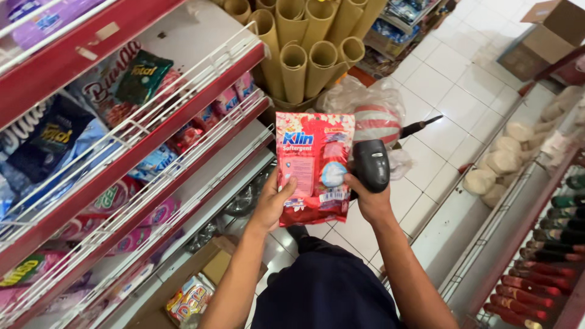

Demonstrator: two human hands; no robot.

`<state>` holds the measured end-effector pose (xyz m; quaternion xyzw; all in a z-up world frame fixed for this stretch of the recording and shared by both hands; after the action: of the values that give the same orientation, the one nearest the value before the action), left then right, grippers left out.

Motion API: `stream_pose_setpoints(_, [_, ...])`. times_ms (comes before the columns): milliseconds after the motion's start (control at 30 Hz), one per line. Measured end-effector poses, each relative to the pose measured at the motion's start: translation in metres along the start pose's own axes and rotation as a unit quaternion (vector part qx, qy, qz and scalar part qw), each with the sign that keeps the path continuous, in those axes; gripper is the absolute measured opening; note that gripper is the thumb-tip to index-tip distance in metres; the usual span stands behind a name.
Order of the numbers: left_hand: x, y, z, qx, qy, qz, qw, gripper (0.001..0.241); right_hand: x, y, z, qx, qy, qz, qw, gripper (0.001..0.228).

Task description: The person cleans a shelf with a spray bottle and cloth, then picks up detergent packets from a box, scans them with a barcode scanner, and places them on the shelf.

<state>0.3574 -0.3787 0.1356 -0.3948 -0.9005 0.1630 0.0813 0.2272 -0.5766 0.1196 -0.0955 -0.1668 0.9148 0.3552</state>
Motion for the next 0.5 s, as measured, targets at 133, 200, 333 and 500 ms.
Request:
stream_pose_setpoints(133, [0.009, 0.014, 0.006, 0.028, 0.005, -0.028, 0.999, 0.05, 0.0, -0.02, 0.002, -0.072, -0.009, 0.055, 0.996, 0.034])
stream_pose_setpoints(200, [0.013, 0.025, 0.009, 0.026, -0.012, -0.061, 0.998, 0.052, 0.001, -0.024, 0.003, -0.103, -0.027, 0.042, 0.993, 0.035])
stream_pose_setpoints(333, [0.017, 0.063, 0.008, 0.053, -0.064, -0.167, 0.982, 0.05, 0.008, -0.03, 0.017, 0.078, -0.04, 0.031, 0.996, 0.028])
stream_pose_setpoints(500, [0.02, 0.097, -0.008, 0.052, -0.125, -0.22, 0.966, 0.048, 0.025, -0.058, 0.01, 0.061, -0.165, 0.143, 0.974, 0.028])
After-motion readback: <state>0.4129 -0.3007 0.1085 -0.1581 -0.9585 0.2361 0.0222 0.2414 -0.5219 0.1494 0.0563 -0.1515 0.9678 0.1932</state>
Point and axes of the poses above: each hand's wrist, its own x-axis away from the middle knuckle, its own y-axis out of the back of the hand, z = x × y, the point moved 9 cm from there along -x, towards the middle knuckle, and after that the axes turned 10 degrees about -x, right-handed, at the moved point
